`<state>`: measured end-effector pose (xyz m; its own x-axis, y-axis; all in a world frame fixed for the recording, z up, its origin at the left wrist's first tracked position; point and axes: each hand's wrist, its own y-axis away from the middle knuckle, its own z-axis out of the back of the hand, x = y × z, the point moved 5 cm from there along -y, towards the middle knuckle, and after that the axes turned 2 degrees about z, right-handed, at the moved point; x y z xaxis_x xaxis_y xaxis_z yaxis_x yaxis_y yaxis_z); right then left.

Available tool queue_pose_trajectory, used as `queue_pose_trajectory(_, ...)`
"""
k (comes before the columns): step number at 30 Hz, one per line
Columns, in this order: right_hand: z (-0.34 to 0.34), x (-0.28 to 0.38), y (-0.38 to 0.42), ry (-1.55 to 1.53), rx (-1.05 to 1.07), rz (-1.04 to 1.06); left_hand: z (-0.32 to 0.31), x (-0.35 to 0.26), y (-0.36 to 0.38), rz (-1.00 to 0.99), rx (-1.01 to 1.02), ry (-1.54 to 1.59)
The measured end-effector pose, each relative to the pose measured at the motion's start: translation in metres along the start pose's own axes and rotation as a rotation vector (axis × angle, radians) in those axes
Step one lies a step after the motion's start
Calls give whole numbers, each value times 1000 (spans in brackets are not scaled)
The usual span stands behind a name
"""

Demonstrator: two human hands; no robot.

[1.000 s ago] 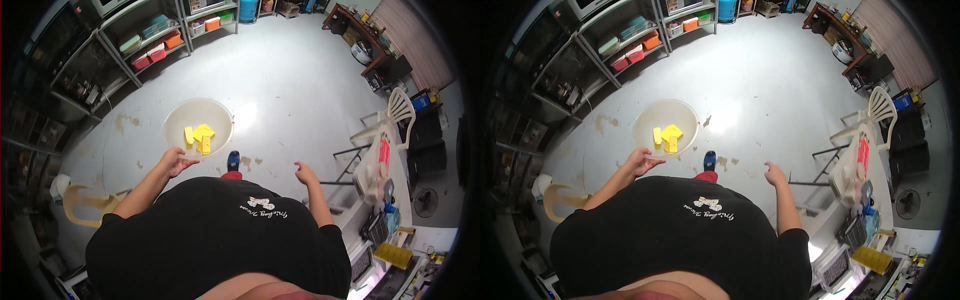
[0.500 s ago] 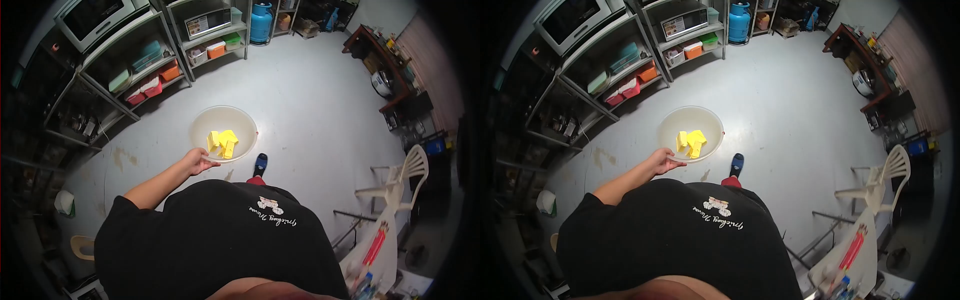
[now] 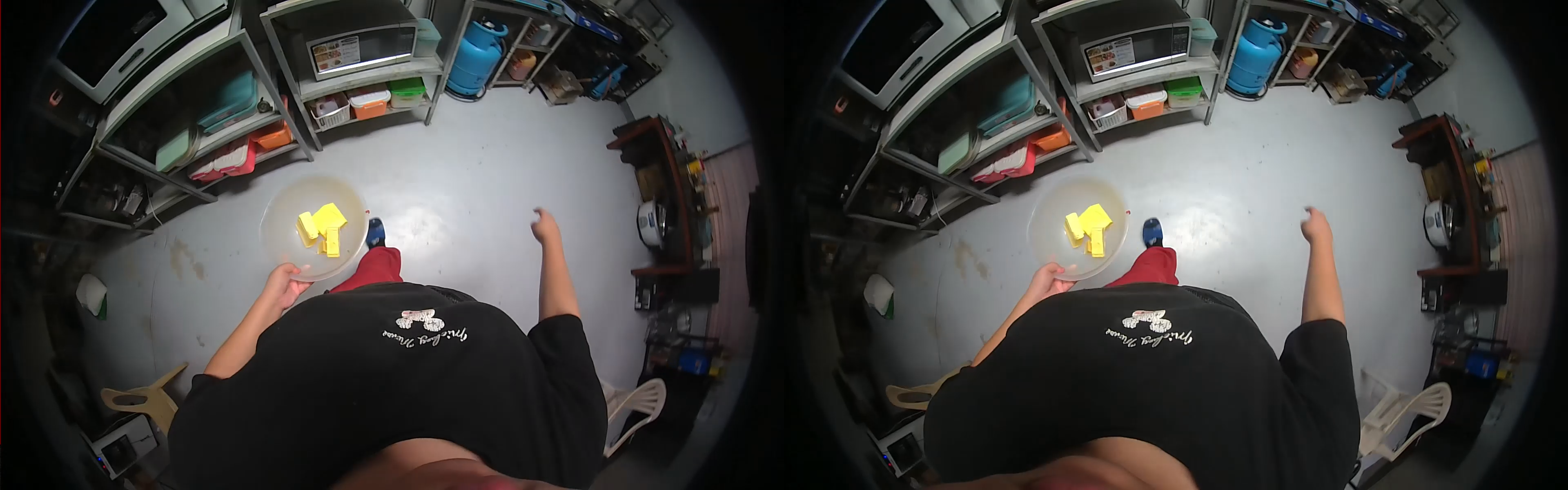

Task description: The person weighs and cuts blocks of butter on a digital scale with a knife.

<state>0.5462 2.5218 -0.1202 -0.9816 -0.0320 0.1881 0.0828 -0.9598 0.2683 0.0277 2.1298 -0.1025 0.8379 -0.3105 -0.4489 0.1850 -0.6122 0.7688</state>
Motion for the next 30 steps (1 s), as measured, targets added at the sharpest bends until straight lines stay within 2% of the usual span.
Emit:
queue_pose_trajectory(4, -9, 140, -157, -27, 56, 257, -42, -73, -116, -49, -25, 32)
queue_pose_trajectory(6, -23, 198, -212, -16, 143, 311, -38, -86, -178, 83, -20, -51)
queue_pose_trajectory(7, -31, 224, -241, -43, 192, 336, -53, -90, -188, 102, -43, -30)
queue_pose_trajectory(10, -41, 290, -330, 42, 300, 322, -105, -149, -235, -9, -140, -17)
queue_pose_trajectory(13, -52, 345, -414, -18, 257, 399, -121, -150, -266, -19, -102, 26)
queue_pose_trajectory(16, -75, 396, -509, -120, 185, 463, -111, -122, -304, -11, -87, 231)
queue_pose_trajectory(18, -87, 429, -570, -198, 102, 447, -141, -106, -306, -35, -222, 240)
queue_pose_trajectory(21, -106, 470, -632, -287, 140, 461, -151, -50, -314, -37, -330, 406)
queue_pose_trajectory(22, -112, 482, -647, -306, 145, 479, -159, -34, -313, -50, -367, 454)
queue_pose_trajectory(23, -117, 491, -656, -272, 53, 491, -169, -16, -312, -49, -389, 480)
queue_pose_trajectory(24, -119, 499, -666, -263, 78, 509, -188, -7, -308, -58, -448, 560)
queue_pose_trajectory(26, -121, 508, -683, -117, 167, 349, -200, 24, -299, -72, -524, 650)
queue_pose_trajectory(27, -121, 510, -687, -223, 86, 367, -196, 50, -297, -41, -516, 772)
queue_pose_trajectory(28, -132, 508, -690, -221, 102, 379, -203, 58, -296, -13, -503, 894)
queue_pose_trajectory(30, -145, 506, -699, -278, 45, 447, -236, 56, -290, -31, -565, 874)
